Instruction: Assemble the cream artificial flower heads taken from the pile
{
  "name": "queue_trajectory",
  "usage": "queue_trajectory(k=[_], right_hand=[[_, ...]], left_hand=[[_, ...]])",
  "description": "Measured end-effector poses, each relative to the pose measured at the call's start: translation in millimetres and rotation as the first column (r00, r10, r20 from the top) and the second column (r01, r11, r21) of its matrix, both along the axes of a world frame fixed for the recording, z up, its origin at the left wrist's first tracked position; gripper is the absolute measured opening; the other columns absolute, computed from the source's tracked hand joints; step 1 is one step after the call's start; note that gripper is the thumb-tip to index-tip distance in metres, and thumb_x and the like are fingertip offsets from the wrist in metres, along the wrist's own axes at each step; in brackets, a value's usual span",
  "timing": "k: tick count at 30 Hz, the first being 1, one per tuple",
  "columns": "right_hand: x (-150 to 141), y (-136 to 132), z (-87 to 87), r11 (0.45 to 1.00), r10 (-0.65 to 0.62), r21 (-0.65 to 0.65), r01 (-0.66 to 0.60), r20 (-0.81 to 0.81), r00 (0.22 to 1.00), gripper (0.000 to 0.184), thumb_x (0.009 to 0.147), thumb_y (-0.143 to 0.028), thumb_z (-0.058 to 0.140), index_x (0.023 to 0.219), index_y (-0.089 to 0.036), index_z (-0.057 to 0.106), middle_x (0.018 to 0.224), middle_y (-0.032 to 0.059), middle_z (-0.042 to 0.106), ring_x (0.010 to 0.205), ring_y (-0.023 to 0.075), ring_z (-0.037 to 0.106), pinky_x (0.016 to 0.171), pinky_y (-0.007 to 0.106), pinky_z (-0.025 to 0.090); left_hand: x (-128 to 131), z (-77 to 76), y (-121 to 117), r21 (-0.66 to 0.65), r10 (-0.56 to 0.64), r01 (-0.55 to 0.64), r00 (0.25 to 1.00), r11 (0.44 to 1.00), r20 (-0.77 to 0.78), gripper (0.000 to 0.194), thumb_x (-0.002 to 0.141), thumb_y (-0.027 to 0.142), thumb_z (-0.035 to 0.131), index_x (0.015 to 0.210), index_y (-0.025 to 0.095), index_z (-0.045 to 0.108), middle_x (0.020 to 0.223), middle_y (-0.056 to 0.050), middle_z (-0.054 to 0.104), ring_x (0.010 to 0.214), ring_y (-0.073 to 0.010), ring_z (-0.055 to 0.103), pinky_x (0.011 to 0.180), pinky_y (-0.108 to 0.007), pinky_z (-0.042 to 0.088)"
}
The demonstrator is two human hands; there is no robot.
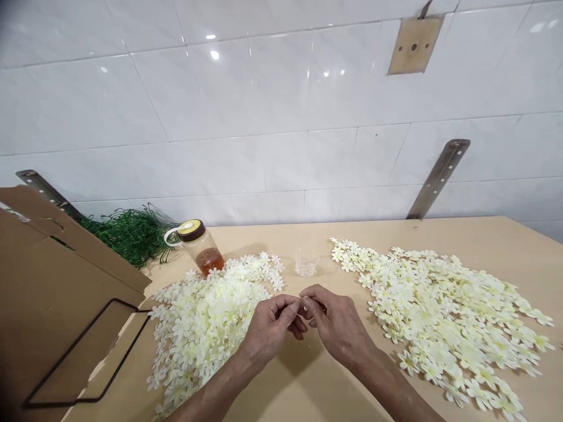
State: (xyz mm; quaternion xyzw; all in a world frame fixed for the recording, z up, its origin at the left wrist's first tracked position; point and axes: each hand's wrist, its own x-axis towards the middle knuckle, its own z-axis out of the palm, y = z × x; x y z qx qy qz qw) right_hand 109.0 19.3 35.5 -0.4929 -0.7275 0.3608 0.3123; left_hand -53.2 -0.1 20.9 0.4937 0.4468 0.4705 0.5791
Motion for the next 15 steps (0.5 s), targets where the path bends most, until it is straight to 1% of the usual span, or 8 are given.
queue_trajectory(k=[2, 5, 7, 9, 11, 13, 15], right_hand=[[-3, 4, -4.2, 0.999, -0.014, 0.035, 0.013, 0.036, 0.999, 0.028, 0.095, -0.04, 0.039, 0.098, -0.022, 0.06, 0.074, 0.0021, 0.07, 0.068, 0.0184, 0.068, 0.064, 0.029, 0.054], [-7, 13, -9.9, 0.997, -0.045, 0.058, 0.04, 0.088, 0.995, 0.028, 0.095, -0.037, 0.037, 0.11, -0.021, 0.054, 0.081, 0.0031, 0.071, 0.074, 0.0192, 0.069, 0.069, 0.031, 0.053], [-7, 18, -13.8, 0.998, -0.044, 0.059, 0.038, 0.119, 0.992, 0.03, 0.094, -0.037, 0.038, 0.115, -0.021, 0.053, 0.08, 0.0025, 0.071, 0.073, 0.0194, 0.068, 0.068, 0.032, 0.052], [-5, 21, -18.0, 0.999, -0.018, 0.047, 0.012, 0.145, 0.989, 0.028, 0.094, -0.039, 0.041, 0.109, -0.022, 0.058, 0.074, 0.0014, 0.07, 0.069, 0.0193, 0.067, 0.066, 0.03, 0.051], [0, 22, -22.3, 1.0, 0.002, 0.018, -0.004, 0.146, 0.989, 0.029, 0.093, -0.043, 0.045, 0.097, -0.023, 0.065, 0.07, 0.0011, 0.07, 0.066, 0.0188, 0.067, 0.063, 0.029, 0.051], [4, 22, -25.9, 1.0, 0.004, -0.021, -0.001, 0.127, 0.992, 0.032, 0.092, -0.046, 0.046, 0.088, -0.023, 0.068, 0.067, 0.0012, 0.069, 0.064, 0.0182, 0.066, 0.061, 0.027, 0.052], [7, 20, -27.7, 0.999, -0.001, -0.051, 0.006, 0.105, 0.994, 0.034, 0.093, -0.047, 0.046, 0.085, -0.023, 0.068, 0.065, 0.0011, 0.068, 0.063, 0.0175, 0.066, 0.061, 0.026, 0.053]], left_hand=[[-1, 2.6, -1, 0.01, 0.013, -0.013, 0.999, 1.0, -0.045, 0.03, 0.088, 0.036, 0.055, 0.089, 0.01, 0.07, 0.075, -0.009, 0.069, 0.057, -0.0148, 0.062, 0.056, -0.028, 0.055], [-1, 5.5, -2, 0.055, 0.055, -0.049, 0.992, 0.997, -0.11, 0.025, 0.088, 0.032, 0.055, 0.09, 0.012, 0.07, 0.08, -0.009, 0.069, 0.062, -0.0154, 0.064, 0.058, -0.028, 0.055], [0, 3.6, -2, 0.06, 0.097, -0.091, 0.991, 0.994, -0.093, 0.022, 0.088, 0.03, 0.055, 0.09, 0.013, 0.069, 0.077, -0.007, 0.068, 0.06, -0.0148, 0.063, 0.057, -0.027, 0.055], [2, -2.4, -3, 0.036, 0.138, -0.137, 0.99, 0.99, -0.04, 0.021, 0.087, 0.029, 0.055, 0.092, 0.013, 0.066, 0.072, -0.005, 0.065, 0.057, -0.0139, 0.062, 0.054, -0.026, 0.055], [3, -10.9, -3, 0.016, 0.165, -0.165, 0.986, 0.986, -0.006, 0.02, 0.088, 0.03, 0.055, 0.094, 0.013, 0.064, 0.069, -0.003, 0.062, 0.055, -0.0139, 0.062, 0.052, -0.026, 0.054], [4, -18.4, -4, 0.002, 0.185, -0.185, 0.983, 0.983, -0.003, 0.02, 0.088, 0.031, 0.055, 0.097, 0.014, 0.063, 0.068, -0.002, 0.061, 0.055, -0.0142, 0.062, 0.052, -0.026, 0.054], [5, -22.1, -5, -0.006, 0.203, -0.203, 0.979, 0.979, -0.016, 0.021, 0.089, 0.033, 0.055, 0.099, 0.015, 0.061, 0.066, -0.001, 0.061, 0.054, -0.0143, 0.062, 0.052, -0.025, 0.054]])
